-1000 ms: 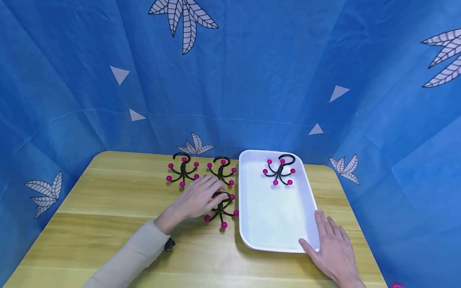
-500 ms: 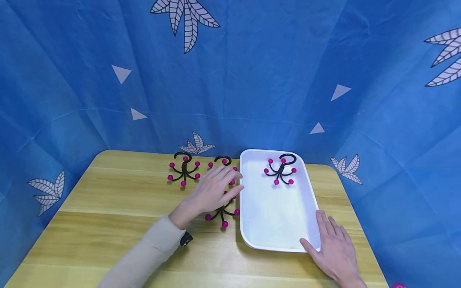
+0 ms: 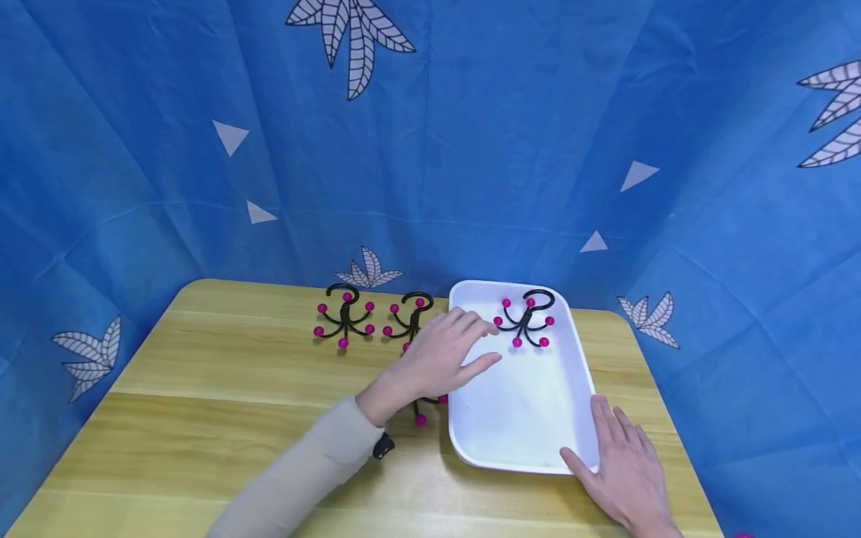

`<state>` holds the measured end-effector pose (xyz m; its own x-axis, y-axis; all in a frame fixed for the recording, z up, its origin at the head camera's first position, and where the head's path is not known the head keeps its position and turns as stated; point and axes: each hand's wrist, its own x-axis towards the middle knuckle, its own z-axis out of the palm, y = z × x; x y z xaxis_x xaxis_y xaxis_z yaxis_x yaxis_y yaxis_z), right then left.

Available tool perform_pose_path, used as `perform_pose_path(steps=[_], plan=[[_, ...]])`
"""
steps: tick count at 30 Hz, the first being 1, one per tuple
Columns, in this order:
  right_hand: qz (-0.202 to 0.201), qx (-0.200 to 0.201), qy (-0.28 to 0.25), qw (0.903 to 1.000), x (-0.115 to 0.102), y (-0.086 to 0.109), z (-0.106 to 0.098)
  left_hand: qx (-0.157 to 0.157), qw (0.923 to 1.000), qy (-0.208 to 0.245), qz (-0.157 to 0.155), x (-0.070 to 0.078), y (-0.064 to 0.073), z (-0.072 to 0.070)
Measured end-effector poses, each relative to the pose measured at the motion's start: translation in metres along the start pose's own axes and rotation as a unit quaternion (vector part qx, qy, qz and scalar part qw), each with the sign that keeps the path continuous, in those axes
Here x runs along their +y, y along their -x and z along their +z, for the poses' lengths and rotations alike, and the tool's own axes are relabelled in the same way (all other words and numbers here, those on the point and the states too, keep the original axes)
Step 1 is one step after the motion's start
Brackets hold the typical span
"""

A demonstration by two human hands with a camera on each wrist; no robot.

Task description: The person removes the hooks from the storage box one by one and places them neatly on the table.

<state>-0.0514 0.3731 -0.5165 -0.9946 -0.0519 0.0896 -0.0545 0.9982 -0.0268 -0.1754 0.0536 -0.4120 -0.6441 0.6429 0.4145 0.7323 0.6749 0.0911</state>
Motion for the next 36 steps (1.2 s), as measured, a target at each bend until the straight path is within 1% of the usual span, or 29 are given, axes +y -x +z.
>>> perform_pose_path(steps=[3, 7, 10, 13, 16, 19, 22, 24, 27, 30, 36], plan=[[-0.002, 0.006, -0.002, 1.0, -0.001, 0.0, 0.001, -0.009, 1.0, -0.002, 0.002, 0.01, -0.008, -0.001], [-0.004, 0.017, -0.001, 0.9998, -0.001, 0.0, 0.002, -0.034, 0.9994, 0.008, -0.007, 0.022, -0.02, -0.001], [-0.006, 0.021, -0.004, 0.9997, -0.001, 0.0, 0.002, -0.047, 0.9988, 0.015, -0.01, 0.03, -0.028, 0.0], [-0.01, 0.027, -0.009, 0.9995, 0.0, 0.001, 0.003, -0.045, 0.9988, 0.021, -0.008, 0.036, -0.036, 0.001], [-0.014, 0.03, -0.012, 0.9994, 0.0, 0.001, 0.004, -0.034, 0.9991, 0.023, -0.005, 0.04, -0.044, 0.002], [-0.015, 0.029, -0.013, 0.9994, 0.001, 0.001, 0.004, -0.024, 0.9994, 0.022, -0.007, 0.043, -0.051, 0.005], [-0.015, 0.026, -0.013, 0.9995, 0.003, 0.0, 0.004, -0.026, 0.9991, 0.029, -0.018, 0.044, -0.06, 0.011], [-0.015, 0.026, -0.011, 0.9995, 0.003, 0.0, 0.004, -0.037, 0.9981, 0.039, -0.029, 0.044, -0.066, 0.015], [-0.015, 0.022, -0.012, 0.9996, 0.004, 0.001, 0.004, -0.065, 0.9955, 0.051, -0.046, 0.045, -0.074, 0.022], [-0.015, 0.022, -0.013, 0.9996, 0.004, 0.001, 0.004, -0.088, 0.9932, 0.049, -0.058, 0.047, -0.082, 0.028], [-0.018, 0.033, -0.017, 0.9991, 0.003, 0.0, 0.005, -0.097, 0.9911, 0.042, -0.081, 0.047, -0.098, 0.034]])
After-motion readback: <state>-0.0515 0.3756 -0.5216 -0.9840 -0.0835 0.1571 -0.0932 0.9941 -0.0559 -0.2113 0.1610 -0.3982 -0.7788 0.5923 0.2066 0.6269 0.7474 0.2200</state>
